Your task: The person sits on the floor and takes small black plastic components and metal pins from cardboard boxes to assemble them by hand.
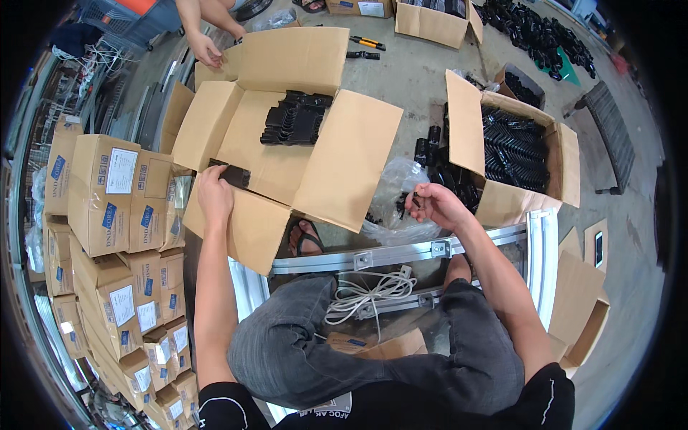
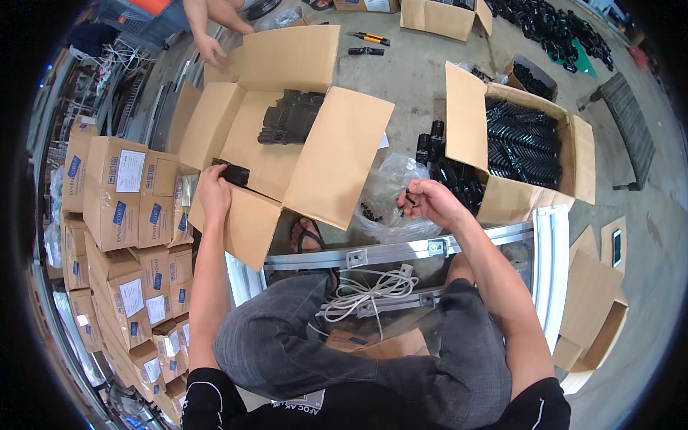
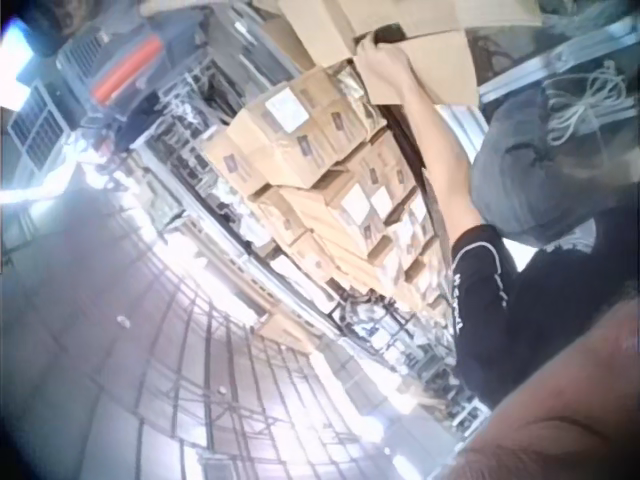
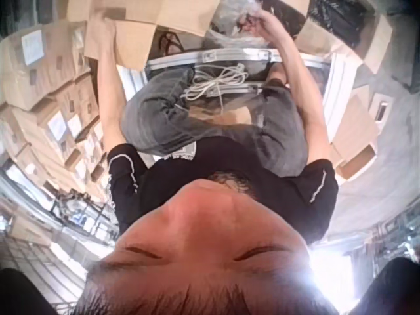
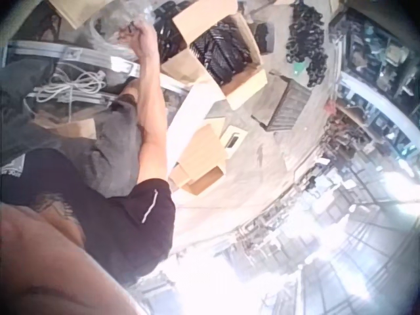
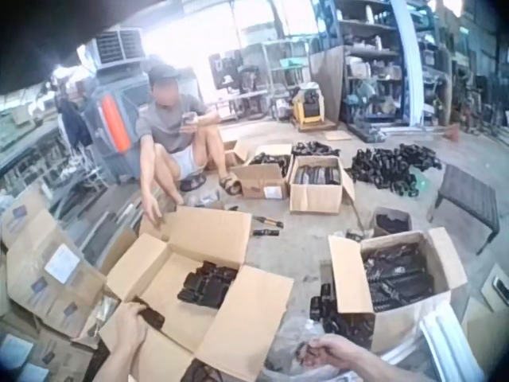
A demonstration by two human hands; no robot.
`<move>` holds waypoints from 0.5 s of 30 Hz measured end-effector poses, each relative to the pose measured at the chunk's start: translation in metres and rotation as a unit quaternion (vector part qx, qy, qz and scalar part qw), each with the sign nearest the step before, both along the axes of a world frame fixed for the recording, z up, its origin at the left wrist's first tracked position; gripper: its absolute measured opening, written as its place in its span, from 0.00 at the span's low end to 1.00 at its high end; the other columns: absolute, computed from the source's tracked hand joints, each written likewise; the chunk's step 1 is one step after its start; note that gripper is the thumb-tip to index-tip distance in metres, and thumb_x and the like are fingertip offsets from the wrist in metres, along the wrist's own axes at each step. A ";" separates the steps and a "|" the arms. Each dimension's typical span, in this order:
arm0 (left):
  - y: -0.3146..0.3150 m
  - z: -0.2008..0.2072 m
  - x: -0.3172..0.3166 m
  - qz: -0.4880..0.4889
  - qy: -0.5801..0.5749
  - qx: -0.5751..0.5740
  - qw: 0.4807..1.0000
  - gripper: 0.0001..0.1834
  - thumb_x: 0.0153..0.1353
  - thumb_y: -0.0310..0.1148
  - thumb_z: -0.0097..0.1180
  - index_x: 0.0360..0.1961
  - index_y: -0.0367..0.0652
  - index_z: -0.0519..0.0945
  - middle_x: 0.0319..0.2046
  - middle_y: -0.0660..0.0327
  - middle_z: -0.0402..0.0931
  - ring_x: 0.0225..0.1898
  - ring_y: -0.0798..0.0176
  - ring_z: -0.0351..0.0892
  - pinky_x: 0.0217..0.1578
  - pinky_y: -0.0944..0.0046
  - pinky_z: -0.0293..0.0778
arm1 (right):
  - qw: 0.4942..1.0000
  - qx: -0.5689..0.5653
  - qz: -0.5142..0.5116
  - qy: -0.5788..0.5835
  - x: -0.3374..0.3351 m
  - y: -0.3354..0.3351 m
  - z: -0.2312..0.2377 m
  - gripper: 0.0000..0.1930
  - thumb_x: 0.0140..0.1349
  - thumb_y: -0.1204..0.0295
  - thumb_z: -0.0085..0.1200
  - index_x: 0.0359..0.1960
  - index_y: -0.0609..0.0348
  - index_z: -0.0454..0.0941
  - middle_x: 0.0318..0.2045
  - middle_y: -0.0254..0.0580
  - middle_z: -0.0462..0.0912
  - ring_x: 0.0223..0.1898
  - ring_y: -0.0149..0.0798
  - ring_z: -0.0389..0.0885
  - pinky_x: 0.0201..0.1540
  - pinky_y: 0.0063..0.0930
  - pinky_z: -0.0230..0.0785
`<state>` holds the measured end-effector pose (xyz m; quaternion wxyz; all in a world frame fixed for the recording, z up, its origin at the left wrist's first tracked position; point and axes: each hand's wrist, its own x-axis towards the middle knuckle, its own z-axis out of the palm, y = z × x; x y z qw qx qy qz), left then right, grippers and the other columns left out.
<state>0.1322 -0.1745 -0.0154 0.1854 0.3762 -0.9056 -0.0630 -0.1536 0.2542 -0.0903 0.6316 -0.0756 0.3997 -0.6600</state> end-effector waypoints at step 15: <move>-0.027 0.052 -0.048 -0.120 -0.370 0.115 0.914 0.22 0.43 0.38 0.67 0.42 0.41 0.82 0.48 0.50 0.78 0.53 0.43 0.71 0.56 0.54 0.72 | 0.995 0.047 -0.080 -0.046 -0.004 0.013 -0.020 0.17 0.65 0.64 0.45 0.18 0.55 0.66 0.24 0.49 0.78 0.18 0.36 0.67 0.20 0.27 0.58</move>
